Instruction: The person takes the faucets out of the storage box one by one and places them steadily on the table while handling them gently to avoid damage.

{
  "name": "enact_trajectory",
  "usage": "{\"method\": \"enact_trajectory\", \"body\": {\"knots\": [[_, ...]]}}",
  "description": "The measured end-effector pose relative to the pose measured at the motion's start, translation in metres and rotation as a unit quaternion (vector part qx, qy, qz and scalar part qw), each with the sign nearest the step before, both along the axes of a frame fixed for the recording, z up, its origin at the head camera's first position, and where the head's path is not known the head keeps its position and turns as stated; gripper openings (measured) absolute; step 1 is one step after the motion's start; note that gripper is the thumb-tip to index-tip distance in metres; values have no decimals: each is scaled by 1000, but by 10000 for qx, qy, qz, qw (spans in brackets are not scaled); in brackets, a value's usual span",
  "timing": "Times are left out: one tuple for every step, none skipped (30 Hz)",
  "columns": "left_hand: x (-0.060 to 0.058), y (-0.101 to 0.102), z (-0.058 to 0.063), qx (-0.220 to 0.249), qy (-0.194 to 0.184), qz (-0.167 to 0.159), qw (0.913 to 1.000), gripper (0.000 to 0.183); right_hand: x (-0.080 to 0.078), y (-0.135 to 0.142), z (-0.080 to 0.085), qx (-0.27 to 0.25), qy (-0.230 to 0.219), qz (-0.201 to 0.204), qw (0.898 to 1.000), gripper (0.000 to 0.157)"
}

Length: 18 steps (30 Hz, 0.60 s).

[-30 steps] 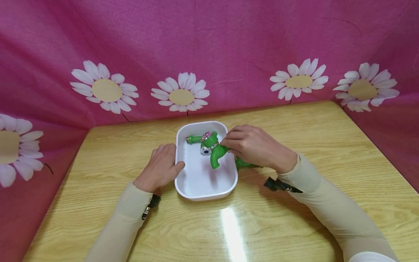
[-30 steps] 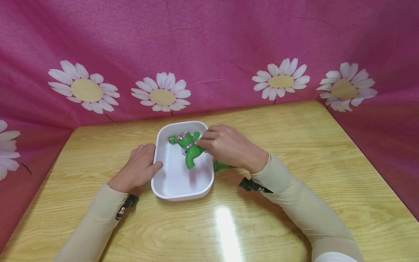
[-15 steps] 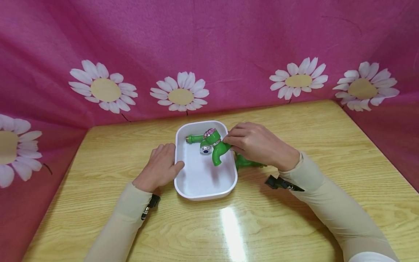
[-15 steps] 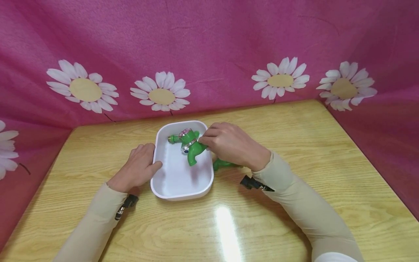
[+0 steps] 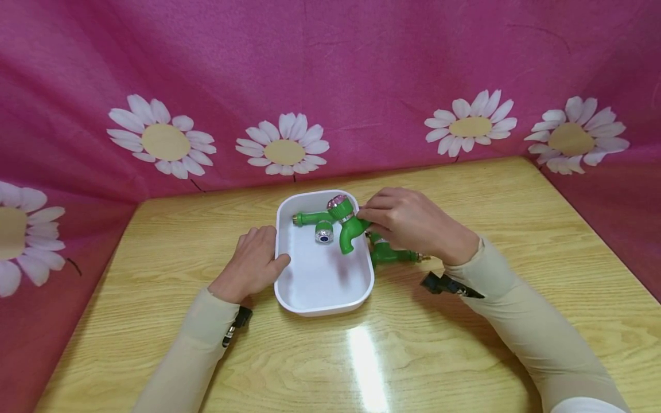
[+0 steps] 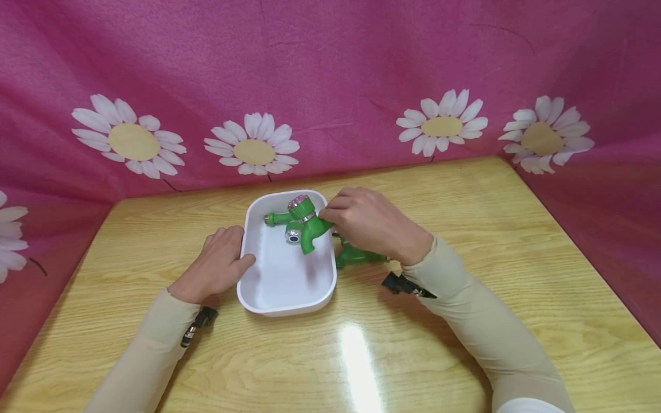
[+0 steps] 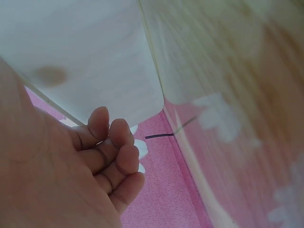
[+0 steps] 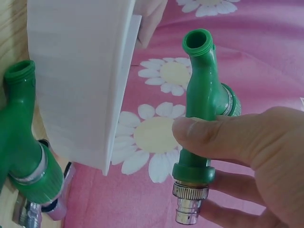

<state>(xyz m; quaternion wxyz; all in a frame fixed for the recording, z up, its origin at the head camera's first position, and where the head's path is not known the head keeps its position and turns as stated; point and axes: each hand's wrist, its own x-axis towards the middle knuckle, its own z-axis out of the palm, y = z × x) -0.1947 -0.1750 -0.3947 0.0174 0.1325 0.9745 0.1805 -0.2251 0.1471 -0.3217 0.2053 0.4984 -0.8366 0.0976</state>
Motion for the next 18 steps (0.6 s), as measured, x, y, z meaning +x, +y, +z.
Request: {"method": "enact_trajectory", "body": {"knots": [[0, 0, 0, 0, 25, -12, 10000, 35, 0, 1, 1, -22, -9, -12, 10000, 31], [0, 0, -1, 0, 23, -14, 10000, 35, -1, 2, 1, -39, -13, -31, 10000, 31], [0, 0, -1, 0, 20, -16, 10000, 35, -1, 3, 2, -64, -23, -43, 10000, 31], [0, 0, -1, -3, 3, -13, 10000, 35, -1, 4, 2, -84, -29, -56, 9999, 31], [0, 0, -1, -5, -13, -9, 10000, 36, -2, 5, 3, -110, -37, -72, 9999, 31], [0, 0, -1, -14, -30, -3, 10000, 37, -2, 6, 3, -128, -17, -84, 9999, 31], [0, 0, 0, -16, -47, 1, 10000, 37, -3, 6, 3, -143, 1, -96, 9999, 31], [0, 0, 0, -21, -66, 6, 10000, 38, -3, 7, 3, -158, 11, -104, 9998, 31], [0, 0, 0, -22, -80, 10, 10000, 38, -3, 8, 2, -174, 6, -110, 9998, 30], [0, 0, 0, -23, -94, 13, 10000, 39, -4, 8, 2, -175, 1, -127, 9998, 30], [0, 0, 0, -25, -95, 13, 10000, 38, -4, 9, 2, -172, -14, -144, 9997, 30], [0, 0, 0, -29, -98, 14, 9999, 38, -4, 9, 2, -170, -36, -164, 9997, 30], [0, 0, 0, -25, -106, 16, 9999, 38, -4, 10, 2, -162, -74, -187, 9997, 30], [0, 0, 0, -25, -111, 16, 9999, 38, -4, 10, 3, -151, -105, -210, 9996, 30], [0, 0, 1, -22, -116, 17, 9999, 38, -4, 10, 3, -138, -127, -227, 9996, 30], [0, 0, 1, -20, -126, 19, 9999, 38, -5, 10, 3, -127, -140, -237, 9995, 30], [0, 0, 1, -22, -137, 25, 9999, 38, -5, 11, 3, -120, -154, -247, 9995, 30], [0, 0, 1, -20, -149, 28, 9999, 38, -4, 11, 3, -115, -164, -256, 9995, 31]]}}
